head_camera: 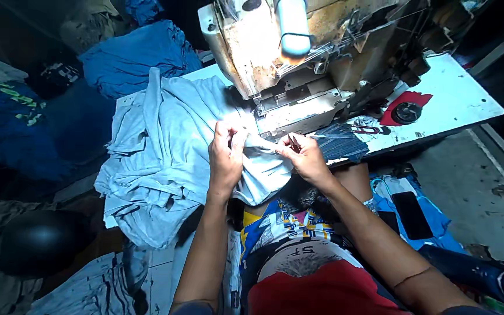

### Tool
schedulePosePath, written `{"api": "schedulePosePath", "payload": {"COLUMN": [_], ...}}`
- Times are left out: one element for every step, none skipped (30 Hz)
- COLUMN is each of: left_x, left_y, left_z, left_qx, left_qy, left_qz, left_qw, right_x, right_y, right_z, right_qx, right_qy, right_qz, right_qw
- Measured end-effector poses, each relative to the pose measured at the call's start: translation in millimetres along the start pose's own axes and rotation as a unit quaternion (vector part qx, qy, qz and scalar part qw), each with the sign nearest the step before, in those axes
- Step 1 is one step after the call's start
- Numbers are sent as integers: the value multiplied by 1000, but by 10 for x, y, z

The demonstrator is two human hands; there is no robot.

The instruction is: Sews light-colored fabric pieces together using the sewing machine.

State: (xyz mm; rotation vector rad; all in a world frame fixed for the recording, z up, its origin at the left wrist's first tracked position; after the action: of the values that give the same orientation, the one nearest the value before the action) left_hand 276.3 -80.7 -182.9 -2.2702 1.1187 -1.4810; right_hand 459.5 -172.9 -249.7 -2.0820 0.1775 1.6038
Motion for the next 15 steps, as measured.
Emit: {"api": "schedulePosePath", "payload": {"left_x": [-14, -16, -11, -23, -62, -103, -143, -184, -222, -256, -289, -321, -345, -365, -390], "left_y": [-52, -127, -228, -359, -517, -633, -707, -758, -797, -829, -859, -895, -938, -987, -1038], "left_z": [37, 68, 99, 140, 191, 234, 261, 274, 283, 287, 290, 293, 298, 306, 315], "left_qx": [-5, -13, -29, -43, -53, -61, -65, -66, -66, -65, -67, -70, -71, -69, -67], "left_qy": [-9, -39, -84, -120, -149, -172, -186, -193, -198, -203, -209, -213, -217, -216, -213], "left_qz": [2, 15, 38, 58, 65, 69, 68, 60, 46, 31, 13, -2, -15, -23, -29], "left_qw": [1000, 999, 995, 990, 985, 981, 978, 977, 977, 977, 976, 974, 974, 974, 974], "right_x": [9, 20, 32, 46, 58, 67, 70, 70, 67, 61, 46, 22, -7, -35, -63], "right_y": [-14, -30, -46, -60, -75, -90, -100, -109, -113, -112, -107, -105, -109, -119, -134], "right_z": [13, 23, 29, 35, 43, 51, 58, 63, 64, 67, 72, 78, 84, 93, 104], "right_qx": [-13, -18, -19, -16, -14, -11, -8, 0, 9, 18, 29, 41, 53, 65, 77], "right_qy": [-13, -24, -27, -27, -25, -23, -16, -6, 2, 3, -3, -11, -15, -19, -23], "right_qz": [6, 10, 14, 17, 19, 19, 20, 20, 19, 21, 25, 27, 28, 25, 16], "right_qw": [1000, 1000, 999, 999, 999, 999, 1000, 1000, 1000, 1000, 999, 999, 998, 997, 997]}}
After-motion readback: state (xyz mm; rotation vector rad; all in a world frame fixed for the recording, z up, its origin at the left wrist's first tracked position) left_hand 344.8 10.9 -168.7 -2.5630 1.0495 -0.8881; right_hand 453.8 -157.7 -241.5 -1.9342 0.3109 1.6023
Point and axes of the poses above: each hand's wrist, its own y-axis away from the middle knuckle, its own z-axis out of the palm, x = y × z, the point moved 6 cm from there along -y, towards the middle knuckle, and after that the axes turned 4 degrees about y, right-handed, at the moved point
